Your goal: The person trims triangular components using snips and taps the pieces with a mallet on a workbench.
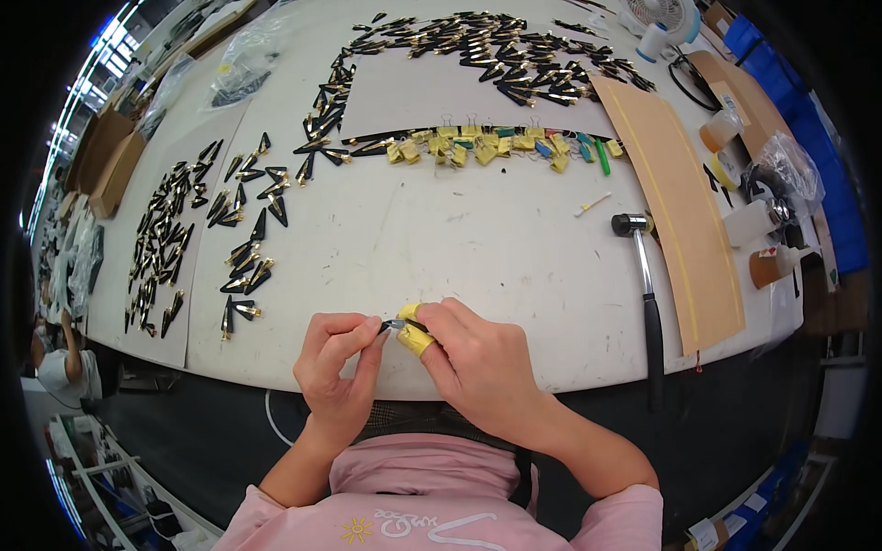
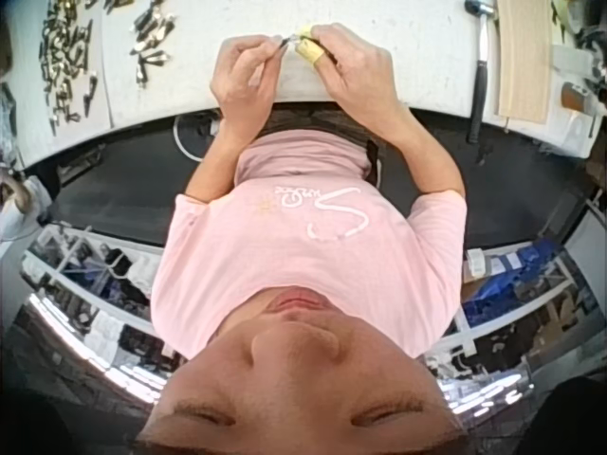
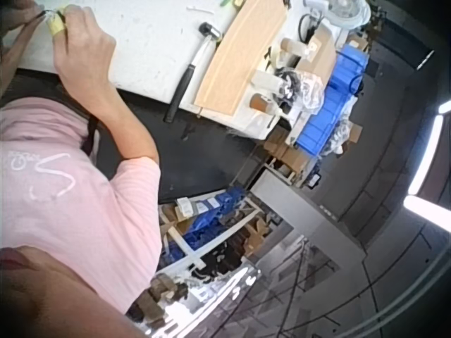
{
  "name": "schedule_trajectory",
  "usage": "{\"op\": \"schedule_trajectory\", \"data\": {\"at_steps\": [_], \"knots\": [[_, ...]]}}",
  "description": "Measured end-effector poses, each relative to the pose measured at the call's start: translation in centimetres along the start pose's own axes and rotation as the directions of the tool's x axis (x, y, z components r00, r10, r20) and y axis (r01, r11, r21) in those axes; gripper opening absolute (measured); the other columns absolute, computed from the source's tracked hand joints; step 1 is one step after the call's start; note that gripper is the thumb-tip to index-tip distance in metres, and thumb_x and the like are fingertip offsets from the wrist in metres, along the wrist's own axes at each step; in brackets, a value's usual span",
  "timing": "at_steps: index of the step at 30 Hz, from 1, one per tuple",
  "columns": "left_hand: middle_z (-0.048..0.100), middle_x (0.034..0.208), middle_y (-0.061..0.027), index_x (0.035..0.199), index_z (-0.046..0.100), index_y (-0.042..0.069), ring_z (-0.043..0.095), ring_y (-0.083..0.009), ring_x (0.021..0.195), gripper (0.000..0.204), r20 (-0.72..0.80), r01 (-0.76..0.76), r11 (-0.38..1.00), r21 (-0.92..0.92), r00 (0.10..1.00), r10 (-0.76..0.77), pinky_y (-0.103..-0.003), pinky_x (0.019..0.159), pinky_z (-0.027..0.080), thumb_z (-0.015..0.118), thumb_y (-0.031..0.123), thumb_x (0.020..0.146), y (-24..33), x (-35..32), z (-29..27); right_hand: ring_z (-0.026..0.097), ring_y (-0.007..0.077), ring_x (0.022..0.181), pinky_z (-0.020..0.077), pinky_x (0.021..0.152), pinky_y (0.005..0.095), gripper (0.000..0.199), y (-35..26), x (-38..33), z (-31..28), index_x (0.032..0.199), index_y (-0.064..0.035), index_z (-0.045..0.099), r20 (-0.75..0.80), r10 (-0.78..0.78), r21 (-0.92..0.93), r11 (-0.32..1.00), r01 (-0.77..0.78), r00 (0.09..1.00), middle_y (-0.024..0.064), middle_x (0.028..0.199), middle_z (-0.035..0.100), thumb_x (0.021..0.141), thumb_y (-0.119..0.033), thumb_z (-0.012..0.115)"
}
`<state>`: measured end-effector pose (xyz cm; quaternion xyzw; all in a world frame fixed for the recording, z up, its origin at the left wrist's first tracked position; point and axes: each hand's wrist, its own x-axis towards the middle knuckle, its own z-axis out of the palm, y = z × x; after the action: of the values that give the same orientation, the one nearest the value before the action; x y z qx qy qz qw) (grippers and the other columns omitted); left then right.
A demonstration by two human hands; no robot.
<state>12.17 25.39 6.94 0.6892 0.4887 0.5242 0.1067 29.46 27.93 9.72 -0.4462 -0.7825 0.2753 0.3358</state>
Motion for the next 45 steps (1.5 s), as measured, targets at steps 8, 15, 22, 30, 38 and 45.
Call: {"op": "schedule_trajectory", "data": {"at_steps": [8, 15, 22, 30, 38, 45], "knots": [[0.061, 0.086, -0.0102, 0.099, 0.066, 0.004, 0.06, -0.0199, 0.073, 0.031, 0.002, -0.02, 0.999, 0.046, 1.0, 0.02, -0.027, 0.061, 0.049, 0.072, -0.012, 0.072, 0.2, -0.1, -0.1, 0.058, 0.0259, 0.058, 0.0443, 0.049, 0.0346, 0.015, -0.5, 0.1, -0.4, 0.097, -0.0054, 0.061, 0.04, 0.035, 0.009, 0.999, -0.035, 0.999, 0.0069, 0.082, 0.06, 0.082, -0.007, 0.061], [0.061, 0.087, -0.0105, 0.099, 0.067, 0.002, 0.059, -0.0186, 0.071, 0.03, -0.027, -0.006, 1.0, 0.009, 1.0, 0.006, -0.026, 0.058, 0.048, 0.071, -0.012, 0.073, 0.1, 0.2, 0.1, 0.058, 0.027, 0.058, 0.0445, 0.05, 0.0344, 0.015, -0.1, 0.6, -0.5, 0.098, -0.0039, 0.061, 0.049, 0.031, 0.035, 0.999, -0.032, 0.998, 0.0075, 0.083, 0.062, 0.083, -0.006, 0.059], [0.065, 0.097, -0.0053, 0.102, 0.066, 0.0, 0.057, -0.0098, 0.086, 0.017, 0.189, 0.587, 0.547, -0.596, 0.765, -0.616, -0.024, 0.08, 0.045, 0.066, 0.0, 0.086, 1.5, 1.7, -0.3, 0.046, 0.0063, 0.066, 0.0395, 0.055, 0.0231, 0.027, -0.3, 0.7, 0.0, 0.113, -0.0007, 0.06, 0.033, 0.246, 0.551, 0.804, -0.223, 0.969, 0.0032, 0.08, 0.057, 0.086, 0.0, 0.054], [0.067, 0.098, -0.0059, 0.105, 0.064, 0.001, 0.061, -0.0093, 0.085, 0.018, 0.39, 0.696, 0.252, -0.673, 0.623, -0.678, -0.024, 0.076, 0.048, 0.064, 0.003, 0.087, 2.2, 1.6, -0.9, 0.043, -0.0017, 0.061, 0.0362, 0.052, 0.0163, 0.03, -1.1, 0.5, 1.7, 0.115, 0.0009, 0.059, 0.094, 0.351, 0.703, 0.639, -0.311, 0.932, 0.0015, 0.097, 0.062, 0.085, 0.002, 0.058], [0.068, 0.096, -0.0108, 0.105, 0.06, -0.004, 0.065, -0.0116, 0.087, 0.02, 0.338, 0.684, 0.368, -0.63, 0.668, -0.663, -0.024, 0.075, 0.053, 0.064, -0.002, 0.086, 1.9, 0.9, -0.4, 0.047, -0.0018, 0.067, 0.0424, 0.06, 0.0154, 0.027, -0.2, 1.2, 2.2, 0.113, 0.0024, 0.06, 0.078, 0.387, 0.763, 0.57, -0.305, 0.919, 0.0015, 0.102, 0.063, 0.086, 0.003, 0.058], [0.066, 0.086, -0.0053, 0.112, 0.056, -0.001, 0.063, -0.0083, 0.08, 0.027, 0.296, 0.665, 0.447, -0.599, 0.702, -0.647, -0.021, 0.07, 0.051, 0.064, -0.001, 0.087, 1.2, 0.8, -0.3, 0.052, 0.0008, 0.081, 0.0442, 0.066, 0.0164, 0.027, 0.1, 1.7, 2.8, 0.114, 0.0017, 0.061, 0.075, 0.382, 0.736, 0.602, -0.309, 0.921, 0.0022, 0.105, 0.063, 0.087, 0.003, 0.058]]}}
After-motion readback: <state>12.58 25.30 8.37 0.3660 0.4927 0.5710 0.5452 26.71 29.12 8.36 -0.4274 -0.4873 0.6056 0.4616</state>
